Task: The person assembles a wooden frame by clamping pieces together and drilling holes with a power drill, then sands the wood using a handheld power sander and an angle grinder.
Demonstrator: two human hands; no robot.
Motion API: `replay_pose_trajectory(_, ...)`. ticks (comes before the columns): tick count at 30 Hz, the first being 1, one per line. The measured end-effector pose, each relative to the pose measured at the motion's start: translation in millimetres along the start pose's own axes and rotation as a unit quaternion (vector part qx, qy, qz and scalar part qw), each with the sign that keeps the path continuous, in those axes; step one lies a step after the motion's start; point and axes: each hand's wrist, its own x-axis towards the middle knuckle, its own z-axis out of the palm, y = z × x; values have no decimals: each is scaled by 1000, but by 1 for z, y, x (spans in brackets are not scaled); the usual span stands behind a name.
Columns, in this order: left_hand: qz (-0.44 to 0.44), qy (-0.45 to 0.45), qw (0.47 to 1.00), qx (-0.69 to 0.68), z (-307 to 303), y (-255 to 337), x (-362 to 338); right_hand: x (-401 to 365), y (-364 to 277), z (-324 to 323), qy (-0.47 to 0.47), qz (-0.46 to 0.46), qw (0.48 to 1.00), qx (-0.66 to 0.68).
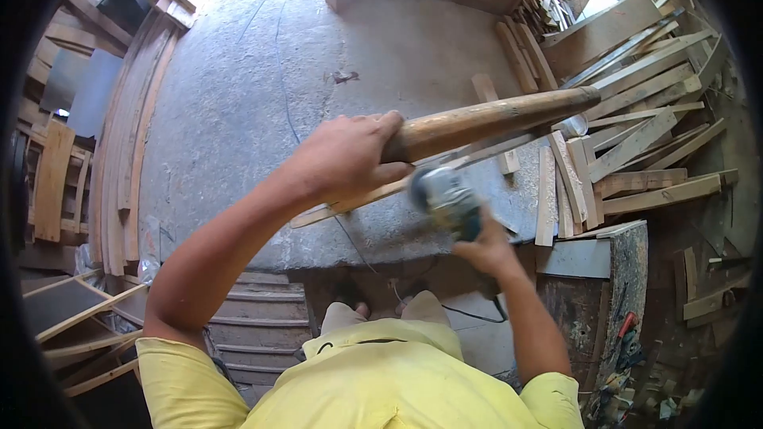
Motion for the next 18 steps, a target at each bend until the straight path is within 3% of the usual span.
replay_pose_trajectory(1,-12,-5,1000,1,0,1,2,-4,-25,12,-39,61,995,-63)
replay_pose_trajectory(2,-3,-7,1000,3,-1,3,3,-8,-39,20,-36,12,994,-101)
replay_pose_trajectory(5,-9,3,1000,15,0,7,2,-1,-51,13,-75,34,988,-133)
replay_pose_trajectory(8,-9,15,1000,24,2,9,4,14,-16,-24,-57,13,993,-98)
replay_pose_trajectory(13,-44,-15,999,28,-5,21,8,49,78,-115,62,-35,997,-6)
replay_pose_trajectory(18,-54,-6,998,32,-3,26,11,63,113,-165,122,23,992,18)
